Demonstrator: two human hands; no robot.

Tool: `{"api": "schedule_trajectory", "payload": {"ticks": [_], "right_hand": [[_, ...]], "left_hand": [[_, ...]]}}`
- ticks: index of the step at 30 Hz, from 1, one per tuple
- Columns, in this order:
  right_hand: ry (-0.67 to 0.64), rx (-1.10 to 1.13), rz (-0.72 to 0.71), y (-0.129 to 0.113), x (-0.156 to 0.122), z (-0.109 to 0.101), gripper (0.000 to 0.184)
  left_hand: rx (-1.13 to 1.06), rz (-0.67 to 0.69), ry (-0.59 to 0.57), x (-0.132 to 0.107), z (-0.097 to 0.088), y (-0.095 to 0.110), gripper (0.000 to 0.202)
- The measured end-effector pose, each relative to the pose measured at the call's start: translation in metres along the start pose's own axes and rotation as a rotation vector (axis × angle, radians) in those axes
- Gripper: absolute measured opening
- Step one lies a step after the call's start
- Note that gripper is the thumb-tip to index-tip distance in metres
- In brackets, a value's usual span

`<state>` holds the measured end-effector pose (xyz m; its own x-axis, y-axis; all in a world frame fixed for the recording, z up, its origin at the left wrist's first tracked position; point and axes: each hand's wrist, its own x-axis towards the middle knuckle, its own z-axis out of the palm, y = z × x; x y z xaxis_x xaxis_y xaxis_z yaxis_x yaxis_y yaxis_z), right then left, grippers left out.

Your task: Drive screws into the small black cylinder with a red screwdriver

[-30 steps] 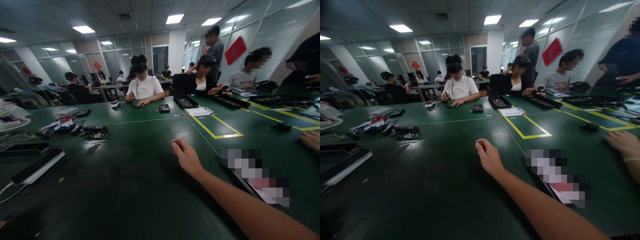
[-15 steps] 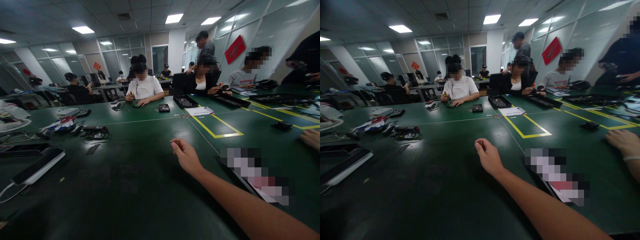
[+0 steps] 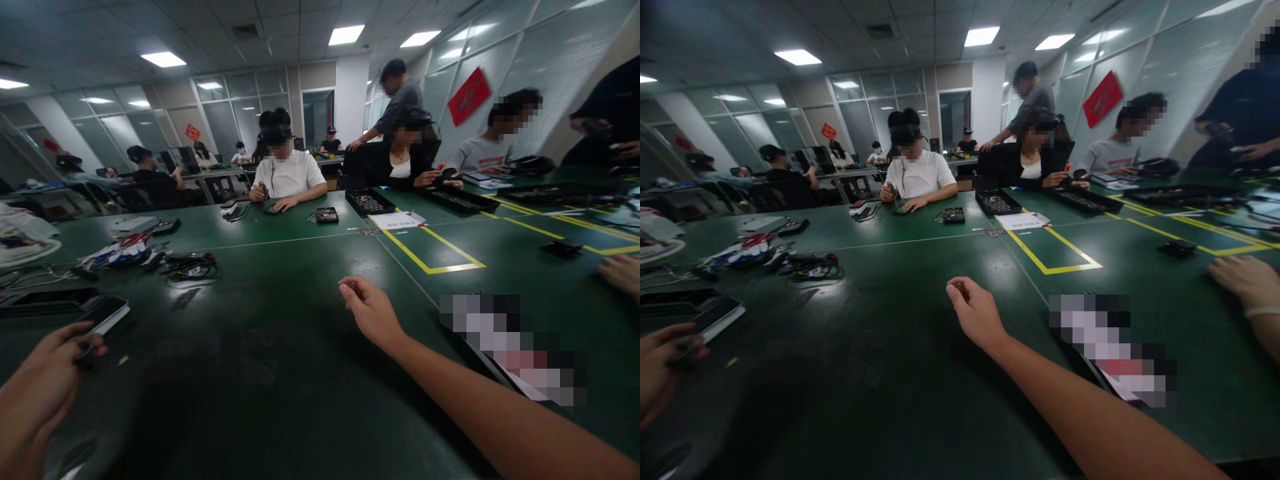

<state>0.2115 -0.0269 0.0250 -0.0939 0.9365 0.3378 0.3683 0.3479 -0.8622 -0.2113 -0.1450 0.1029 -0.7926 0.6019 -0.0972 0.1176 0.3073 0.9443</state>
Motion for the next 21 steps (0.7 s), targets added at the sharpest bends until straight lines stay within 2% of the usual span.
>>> {"api": "schedule_trajectory", "payload": {"ticks": [2,4,6,8,10,12,16,18,21], "right_hand": [[-0.021,-0.026,-0.003,-0.002,-0.001,-0.001,0.029],[-0.047,-0.056,-0.013,-0.005,-0.002,-0.003,0.033],[-0.062,-0.073,-0.022,-0.007,-0.002,-0.003,0.035],[-0.069,-0.064,-0.027,-0.007,-0.003,-0.003,0.035],[-0.064,-0.055,-0.035,-0.006,-0.004,-0.003,0.036],[-0.044,-0.059,-0.039,-0.006,-0.004,-0.003,0.036],[0.008,-0.063,-0.057,-0.009,-0.005,-0.004,0.03],[0.012,-0.055,-0.074,-0.011,-0.005,-0.005,0.028],[0.012,-0.045,-0.101,-0.012,-0.004,-0.008,0.026]], "left_hand": [[-0.144,0.059,-0.114,-0.002,0.021,-0.001,0.03],[-0.262,0.077,-0.281,-0.011,0.047,0.001,0.024],[-0.286,0.119,-0.45,-0.024,0.077,0.005,0.02],[-0.282,0.125,-0.606,-0.039,0.109,0.009,0.032],[-0.214,0.202,-0.721,-0.054,0.142,0.011,0.043],[-0.112,0.307,-0.759,-0.067,0.174,0.009,0.049],[-0.015,0.526,-0.813,-0.089,0.228,-0.005,0.045],[-0.004,0.605,-0.841,-0.096,0.244,-0.013,0.038],[0.069,0.728,-0.911,-0.101,0.252,-0.025,0.032]]}}
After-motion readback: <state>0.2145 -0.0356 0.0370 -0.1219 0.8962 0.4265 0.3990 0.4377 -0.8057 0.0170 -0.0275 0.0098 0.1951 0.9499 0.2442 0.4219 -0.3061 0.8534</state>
